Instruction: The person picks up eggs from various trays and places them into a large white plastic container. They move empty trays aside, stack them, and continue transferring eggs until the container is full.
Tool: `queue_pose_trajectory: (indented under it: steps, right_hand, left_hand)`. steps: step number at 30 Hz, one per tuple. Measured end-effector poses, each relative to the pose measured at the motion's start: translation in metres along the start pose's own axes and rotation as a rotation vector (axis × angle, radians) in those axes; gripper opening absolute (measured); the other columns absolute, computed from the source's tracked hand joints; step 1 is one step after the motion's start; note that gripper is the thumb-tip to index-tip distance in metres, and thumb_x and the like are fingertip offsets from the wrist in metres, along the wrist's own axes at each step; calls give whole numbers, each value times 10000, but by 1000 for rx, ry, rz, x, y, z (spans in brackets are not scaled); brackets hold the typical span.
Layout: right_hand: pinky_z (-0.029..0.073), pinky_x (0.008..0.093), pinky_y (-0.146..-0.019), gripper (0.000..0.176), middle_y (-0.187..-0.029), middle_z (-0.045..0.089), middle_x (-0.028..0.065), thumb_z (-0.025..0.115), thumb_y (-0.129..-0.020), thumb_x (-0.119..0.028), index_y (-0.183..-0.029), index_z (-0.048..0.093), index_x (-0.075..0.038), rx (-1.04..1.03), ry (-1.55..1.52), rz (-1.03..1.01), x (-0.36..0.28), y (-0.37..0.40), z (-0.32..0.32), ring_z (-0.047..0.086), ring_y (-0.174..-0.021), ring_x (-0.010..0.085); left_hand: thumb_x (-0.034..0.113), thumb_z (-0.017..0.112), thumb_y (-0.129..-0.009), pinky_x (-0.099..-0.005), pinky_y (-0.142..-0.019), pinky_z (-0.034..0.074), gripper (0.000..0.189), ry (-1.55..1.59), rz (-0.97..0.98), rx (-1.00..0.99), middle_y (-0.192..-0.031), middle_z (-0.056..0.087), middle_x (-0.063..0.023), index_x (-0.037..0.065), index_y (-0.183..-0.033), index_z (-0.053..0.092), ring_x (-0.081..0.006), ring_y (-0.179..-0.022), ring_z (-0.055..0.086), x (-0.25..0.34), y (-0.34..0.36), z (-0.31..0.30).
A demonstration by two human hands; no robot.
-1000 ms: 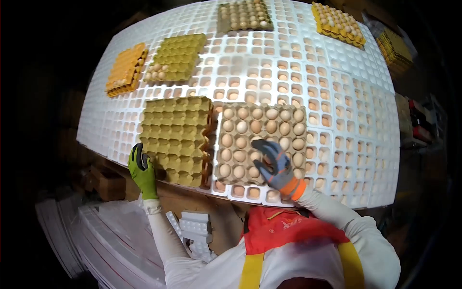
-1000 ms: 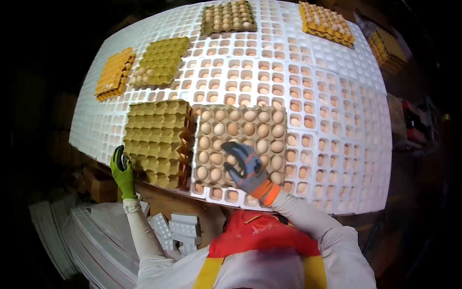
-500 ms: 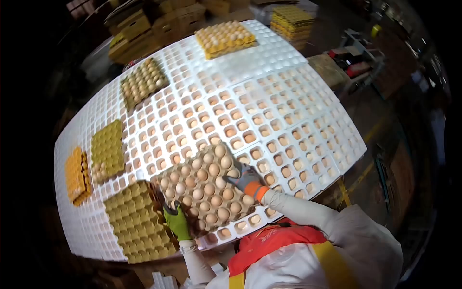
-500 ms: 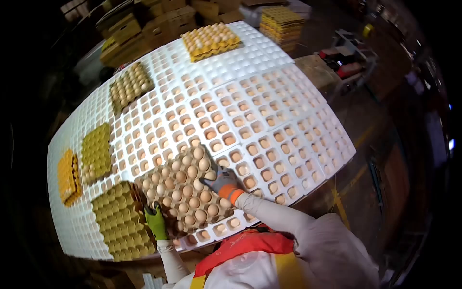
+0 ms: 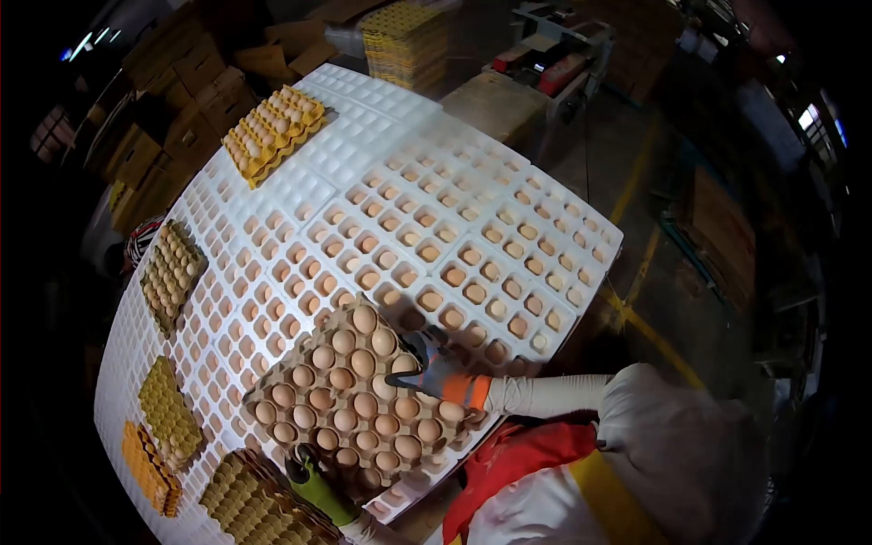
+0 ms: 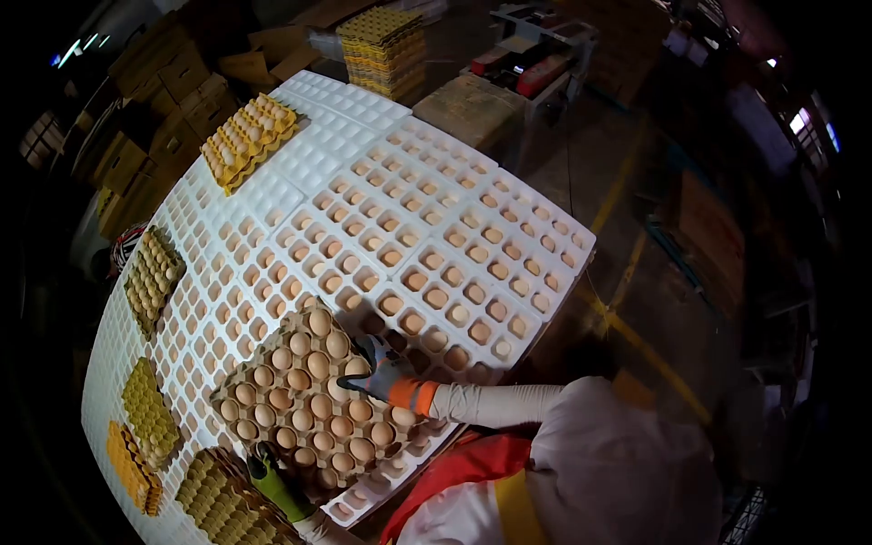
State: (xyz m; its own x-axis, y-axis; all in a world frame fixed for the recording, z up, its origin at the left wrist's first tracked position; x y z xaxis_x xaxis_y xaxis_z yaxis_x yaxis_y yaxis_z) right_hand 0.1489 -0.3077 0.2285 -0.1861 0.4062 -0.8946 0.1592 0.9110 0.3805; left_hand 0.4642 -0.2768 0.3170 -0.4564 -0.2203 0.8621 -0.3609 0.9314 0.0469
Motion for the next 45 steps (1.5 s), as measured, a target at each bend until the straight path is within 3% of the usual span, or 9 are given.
queue_pose_trajectory:
  steps: [6, 12, 13, 16, 21, 24, 38, 41, 45]
  right_hand:
    - [466, 350, -1027, 774, -1275, 584, 111, 890, -760, -359, -1352, 524, -20, 245, -164, -157, 12, -27, -182, 553, -1205, 208]
    - [471, 366, -1020, 754, -1279, 575, 124, 891, -764, -291, -1345, 512, 6, 244, -578, -354, 44, -85, -369, 556, -1191, 211]
    - [517, 394, -941, 700, -1275, 590, 158, 846, -802, -335, -1338, 513, -31, 225, -137, -313, 29, -91, -414, 618, -1127, 292]
    - [520, 419, -932, 745, -1222, 635, 171, 852, -769, -407, -1335, 537, -39, 282, -52, -276, 51, -132, -465, 626, -1122, 321]
    - [505, 393, -971, 724, -1230, 639, 162, 872, -758, -382, -1287, 574, 13, 68, -314, -227, 70, -203, -469, 609, -1140, 262]
    - [493, 425, -1003, 727, -1269, 637, 215, 844, -770, -435, -1293, 607, 10, 123, -166, -328, 43, -238, -461, 605, -1163, 293]
    - [480, 497, -958, 954, -1319, 590, 241, 737, -750, -631, -1447, 437, -53, -157, 180, -460, 65, -390, -351, 586, -1165, 405]
    - [426, 514, -1038, 1012, -1394, 509, 289, 732, -743, -632, -1496, 380, -56, -578, 230, -373, 31, -368, -390, 520, -1237, 451]
    - [499, 400, -856, 387, -1098, 621, 135, 612, -902, -285, -1199, 575, -39, -776, -187, -449, 64, -386, -402, 587, -988, 258]
  left_hand:
    - [176, 611, -1001, -261, -748, 442, 195, 253, 21, -99, -943, 629, 10, 2, -1087, 626, -89, -837, 537, 73, 28, 151]
    - [198, 620, -999, -266, -729, 449, 210, 257, -20, -66, -888, 624, 18, 0, -1062, 650, -86, -805, 533, 158, 92, 331]
    - [197, 621, -998, -266, -706, 447, 204, 300, -42, -64, -874, 623, 21, 1, -1041, 654, -82, -788, 532, 200, 104, 357]
    - [187, 614, -995, -273, -698, 448, 203, 308, -118, -55, -892, 644, 21, -1, -1055, 662, -85, -790, 543, 253, 121, 416]
    - [113, 608, -965, -314, -685, 447, 141, 142, 4, 12, -900, 643, -25, -20, -1001, 633, -135, -770, 530, 254, 99, 427]
    - [183, 550, -1003, -298, -797, 481, 277, 206, 71, -59, -1053, 668, -78, -24, -1163, 639, -175, -879, 584, 241, 58, 443]
    - [140, 609, -932, -332, -868, 492, 260, -198, 135, 193, -1049, 693, -92, 15, -1148, 678, -223, -942, 618, 291, -98, 556]
    - [131, 621, -917, -339, -884, 494, 261, -267, 155, 271, -1048, 699, -95, 23, -1145, 687, -233, -956, 626, 297, -121, 566]
    - [118, 638, -896, -349, -904, 497, 266, -287, 163, 436, -1047, 706, -98, 34, -1141, 698, -247, -974, 635, 261, -65, 509]
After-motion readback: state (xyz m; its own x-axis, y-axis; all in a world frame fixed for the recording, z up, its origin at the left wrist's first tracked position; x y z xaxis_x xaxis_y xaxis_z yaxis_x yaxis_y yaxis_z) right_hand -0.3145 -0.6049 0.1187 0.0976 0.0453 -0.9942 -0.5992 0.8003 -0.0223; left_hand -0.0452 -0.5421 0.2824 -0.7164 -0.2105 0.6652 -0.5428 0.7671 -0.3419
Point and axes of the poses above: each hand's wrist, its own y-axis away from the middle knuckle, its own z-axis out of the palm, x = y × z, the point moved 5 cm from there along -y, towards the middle knuckle
